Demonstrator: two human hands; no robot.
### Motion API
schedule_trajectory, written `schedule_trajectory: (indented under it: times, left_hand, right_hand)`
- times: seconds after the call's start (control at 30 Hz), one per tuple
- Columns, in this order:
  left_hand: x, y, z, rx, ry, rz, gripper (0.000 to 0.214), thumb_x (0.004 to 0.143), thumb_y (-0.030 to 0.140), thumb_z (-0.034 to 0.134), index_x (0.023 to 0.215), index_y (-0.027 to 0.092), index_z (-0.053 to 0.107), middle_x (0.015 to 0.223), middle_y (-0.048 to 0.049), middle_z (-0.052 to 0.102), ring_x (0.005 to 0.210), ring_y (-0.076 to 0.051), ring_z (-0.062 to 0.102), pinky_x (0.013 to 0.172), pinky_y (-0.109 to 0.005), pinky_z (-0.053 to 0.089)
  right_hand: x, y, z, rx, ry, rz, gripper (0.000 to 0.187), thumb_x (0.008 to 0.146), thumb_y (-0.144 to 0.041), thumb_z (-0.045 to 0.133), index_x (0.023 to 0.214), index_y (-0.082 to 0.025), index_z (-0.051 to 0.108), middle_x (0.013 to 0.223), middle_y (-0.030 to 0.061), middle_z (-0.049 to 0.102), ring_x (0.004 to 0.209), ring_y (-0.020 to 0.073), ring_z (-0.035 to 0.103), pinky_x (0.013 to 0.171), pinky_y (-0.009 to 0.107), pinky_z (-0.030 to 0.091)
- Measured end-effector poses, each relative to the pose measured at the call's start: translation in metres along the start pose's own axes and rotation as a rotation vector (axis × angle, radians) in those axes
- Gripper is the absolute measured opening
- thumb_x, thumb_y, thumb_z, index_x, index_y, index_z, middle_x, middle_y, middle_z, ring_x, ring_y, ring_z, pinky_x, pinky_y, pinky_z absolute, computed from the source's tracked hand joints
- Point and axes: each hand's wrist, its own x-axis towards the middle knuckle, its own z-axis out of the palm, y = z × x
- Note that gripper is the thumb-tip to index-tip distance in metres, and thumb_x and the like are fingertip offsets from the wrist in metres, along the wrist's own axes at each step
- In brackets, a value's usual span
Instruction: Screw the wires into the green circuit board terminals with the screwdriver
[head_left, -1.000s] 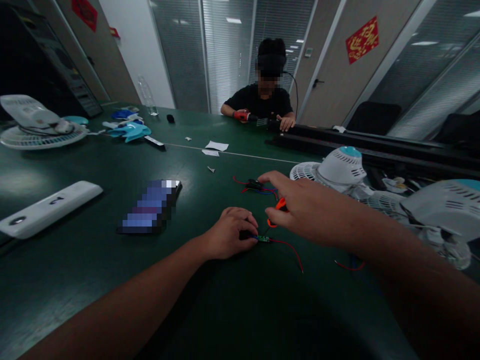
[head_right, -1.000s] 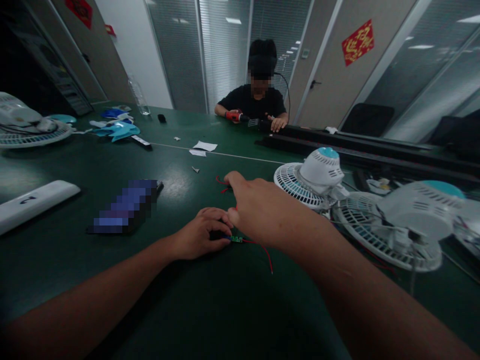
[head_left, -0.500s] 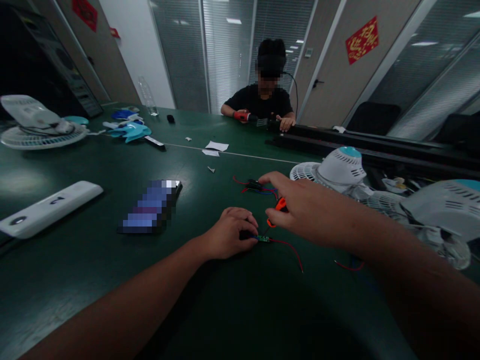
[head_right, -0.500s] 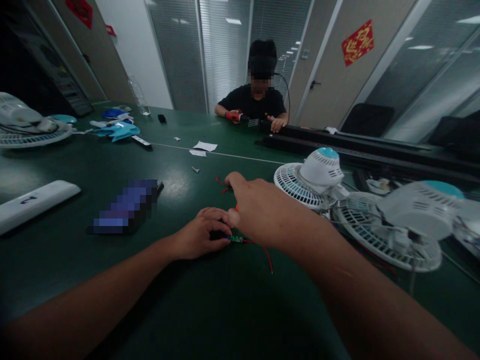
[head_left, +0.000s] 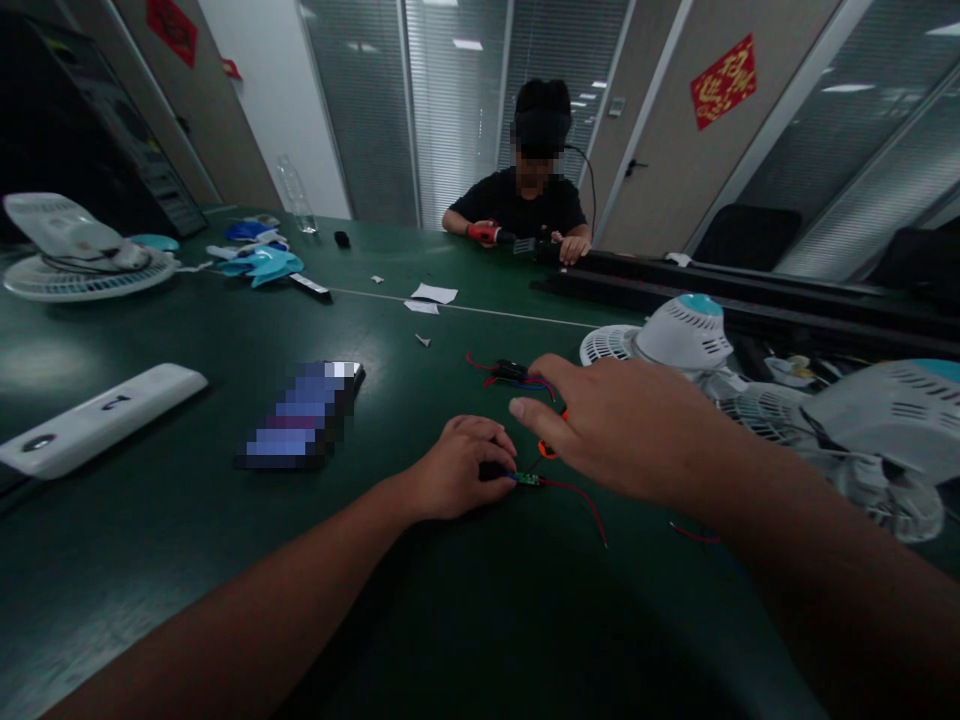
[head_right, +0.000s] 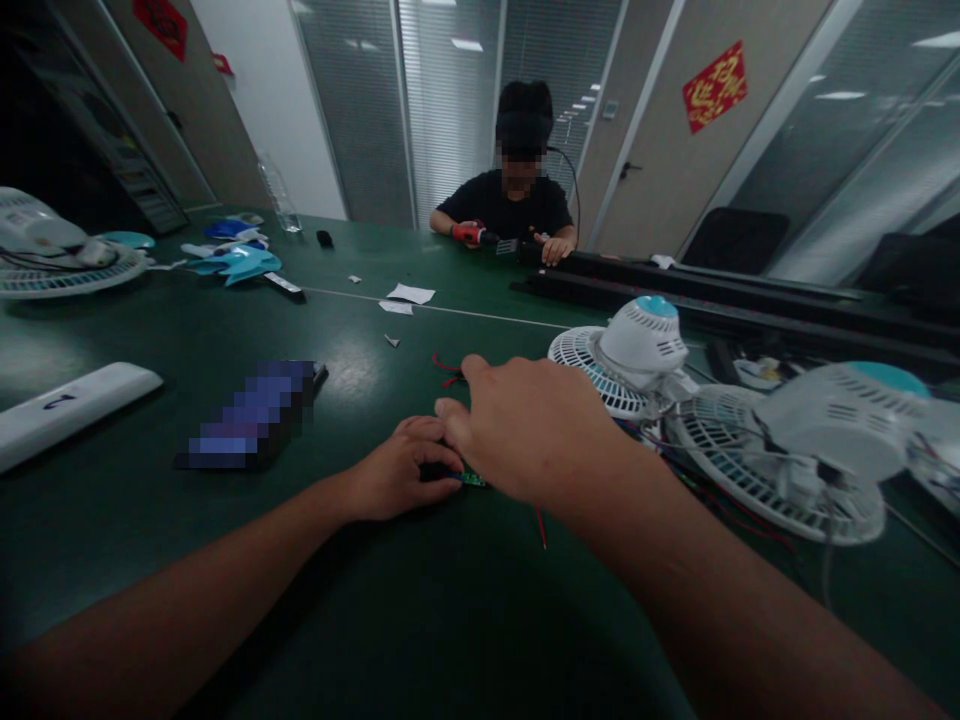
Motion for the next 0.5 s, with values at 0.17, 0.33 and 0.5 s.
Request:
schedule_trajectory:
  times: [0.17, 0.33, 0.5]
  left_hand:
    - [0.0002, -0.0011, 0.0008, -0.012, 0.007, 0.009, 0.012, 0.078, 0.026, 0.068, 0.089, 0.024, 0.072, 0.108, -0.0019, 0.066, 0.111, -0.023, 0.055, 0.105, -0.047, 0.028]
    - [0.0003, -0.0008, 0.0002, -0.008, 0.001, 0.003, 0.012, 0.077, 0.026, 0.068, 0.089, 0.023, 0.072, 0.108, -0.0020, 0.066, 0.112, -0.024, 0.055, 0.104, -0.047, 0.029]
    - [0.0000, -0.0007, 0.0002, -0.010, 0.004, 0.010, 0.012, 0.078, 0.026, 0.069, 0.089, 0.022, 0.072, 0.107, -0.0029, 0.066, 0.111, -0.023, 0.055, 0.104, -0.047, 0.028]
  right_hand:
    - [0.0015, 0.0020, 0.0011, -0.016, -0.020, -0.013, 0.042, 0.091, -0.039, 0.036, 0.113, -0.018, 0.065, 0.075, 0.0156, 0.072, 0.068, 0.0333, 0.067, 0.047, 0.032, 0.030]
    - [0.0030, 0.0024, 0.0009, 0.040, -0.037, -0.029, 0.043, 0.089, -0.031, 0.040, 0.124, -0.017, 0.059, 0.082, 0.0141, 0.074, 0.070, 0.0299, 0.068, 0.051, 0.033, 0.034]
    - [0.0039, 0.0025, 0.0018, 0.082, -0.030, -0.048, 0.047, 0.088, -0.031, 0.043, 0.130, -0.015, 0.054, 0.081, 0.0141, 0.074, 0.069, 0.0296, 0.067, 0.055, 0.034, 0.037]
